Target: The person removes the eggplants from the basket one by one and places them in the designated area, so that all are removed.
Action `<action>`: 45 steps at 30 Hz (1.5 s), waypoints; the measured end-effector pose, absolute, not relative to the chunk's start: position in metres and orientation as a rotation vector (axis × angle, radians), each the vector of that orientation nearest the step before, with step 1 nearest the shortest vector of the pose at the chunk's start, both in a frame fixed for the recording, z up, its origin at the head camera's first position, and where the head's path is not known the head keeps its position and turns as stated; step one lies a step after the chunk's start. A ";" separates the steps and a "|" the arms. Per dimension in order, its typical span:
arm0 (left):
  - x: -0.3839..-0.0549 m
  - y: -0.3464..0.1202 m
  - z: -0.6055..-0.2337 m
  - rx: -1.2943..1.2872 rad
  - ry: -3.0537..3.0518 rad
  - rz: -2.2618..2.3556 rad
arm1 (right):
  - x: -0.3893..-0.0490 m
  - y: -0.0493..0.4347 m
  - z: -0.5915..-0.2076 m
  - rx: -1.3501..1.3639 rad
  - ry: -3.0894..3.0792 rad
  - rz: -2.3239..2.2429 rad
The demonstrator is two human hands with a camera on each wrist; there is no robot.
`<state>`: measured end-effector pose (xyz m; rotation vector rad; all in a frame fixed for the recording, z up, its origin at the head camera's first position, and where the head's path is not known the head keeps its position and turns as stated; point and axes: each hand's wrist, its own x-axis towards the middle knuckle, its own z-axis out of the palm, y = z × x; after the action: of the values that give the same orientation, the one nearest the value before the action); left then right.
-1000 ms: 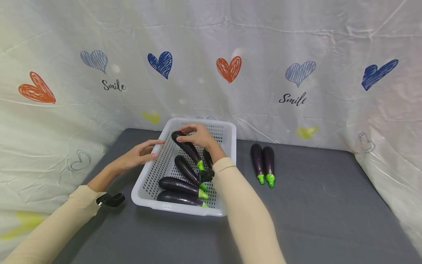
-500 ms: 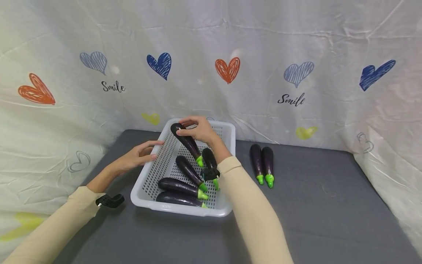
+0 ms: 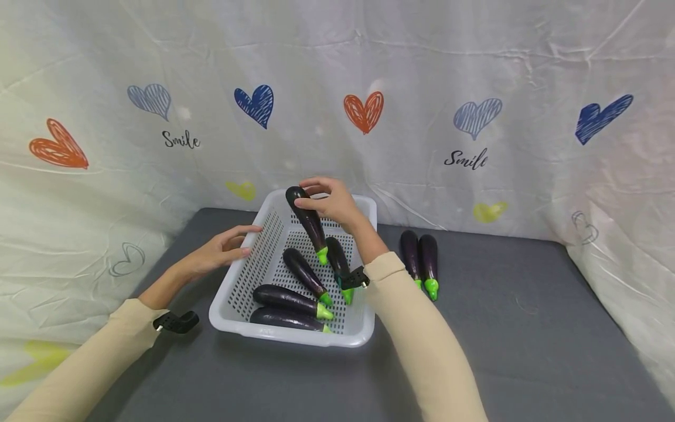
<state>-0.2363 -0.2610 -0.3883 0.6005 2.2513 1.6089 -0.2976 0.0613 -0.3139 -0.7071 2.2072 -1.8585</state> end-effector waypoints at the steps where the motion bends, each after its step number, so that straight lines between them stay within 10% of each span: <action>1: -0.236 -0.261 -0.388 0.604 2.250 1.611 | -0.297 0.064 -0.313 -0.708 2.210 -1.858; 45: -0.237 -0.262 -0.391 0.607 2.201 1.643 | -0.281 0.155 -0.316 -0.771 2.255 -2.074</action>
<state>-0.2368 -0.2619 -0.3906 0.6068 2.2011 1.6426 -0.2812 0.1553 -0.3164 -0.7711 2.2546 -2.0740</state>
